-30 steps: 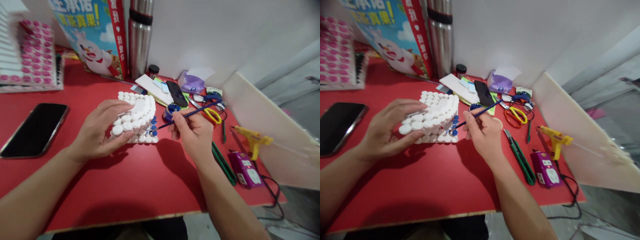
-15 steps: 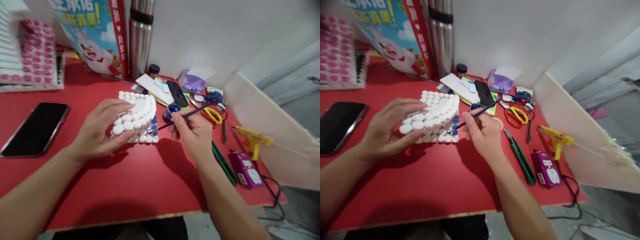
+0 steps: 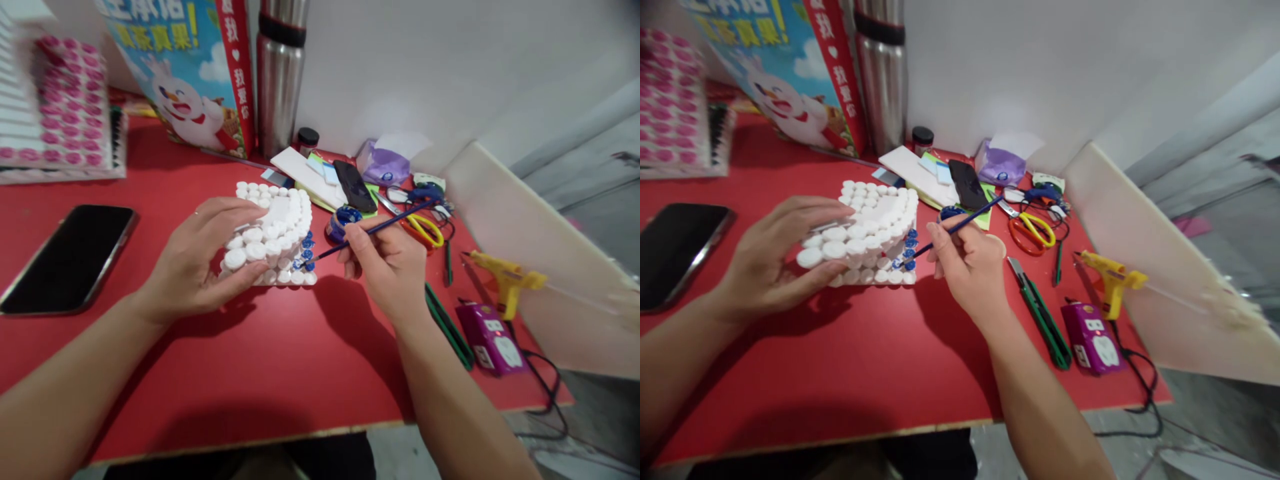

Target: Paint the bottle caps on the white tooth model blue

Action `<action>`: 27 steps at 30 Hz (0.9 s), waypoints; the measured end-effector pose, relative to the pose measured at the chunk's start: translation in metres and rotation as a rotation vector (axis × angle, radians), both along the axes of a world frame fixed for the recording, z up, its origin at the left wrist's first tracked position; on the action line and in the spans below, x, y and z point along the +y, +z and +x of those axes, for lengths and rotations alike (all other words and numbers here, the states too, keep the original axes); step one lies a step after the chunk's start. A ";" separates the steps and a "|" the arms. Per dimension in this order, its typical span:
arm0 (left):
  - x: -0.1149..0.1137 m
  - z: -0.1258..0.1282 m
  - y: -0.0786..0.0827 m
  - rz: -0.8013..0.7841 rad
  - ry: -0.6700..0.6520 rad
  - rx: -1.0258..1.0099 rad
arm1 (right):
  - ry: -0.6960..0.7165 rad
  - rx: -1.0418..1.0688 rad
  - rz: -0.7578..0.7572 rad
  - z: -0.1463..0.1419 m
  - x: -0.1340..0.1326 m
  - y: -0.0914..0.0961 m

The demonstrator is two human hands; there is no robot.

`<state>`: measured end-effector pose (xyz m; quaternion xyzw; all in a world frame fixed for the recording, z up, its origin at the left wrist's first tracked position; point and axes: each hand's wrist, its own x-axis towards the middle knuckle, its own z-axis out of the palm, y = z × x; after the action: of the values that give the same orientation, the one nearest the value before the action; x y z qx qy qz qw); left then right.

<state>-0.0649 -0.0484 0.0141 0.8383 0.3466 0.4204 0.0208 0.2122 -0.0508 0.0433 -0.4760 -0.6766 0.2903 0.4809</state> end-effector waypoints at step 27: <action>-0.002 0.000 0.002 -0.039 0.003 -0.007 | 0.013 0.049 -0.065 -0.005 -0.003 -0.001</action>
<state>-0.0646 -0.0499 0.0163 0.8356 0.3560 0.4166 0.0375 0.2070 -0.0540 0.0428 -0.4799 -0.6579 0.3266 0.4797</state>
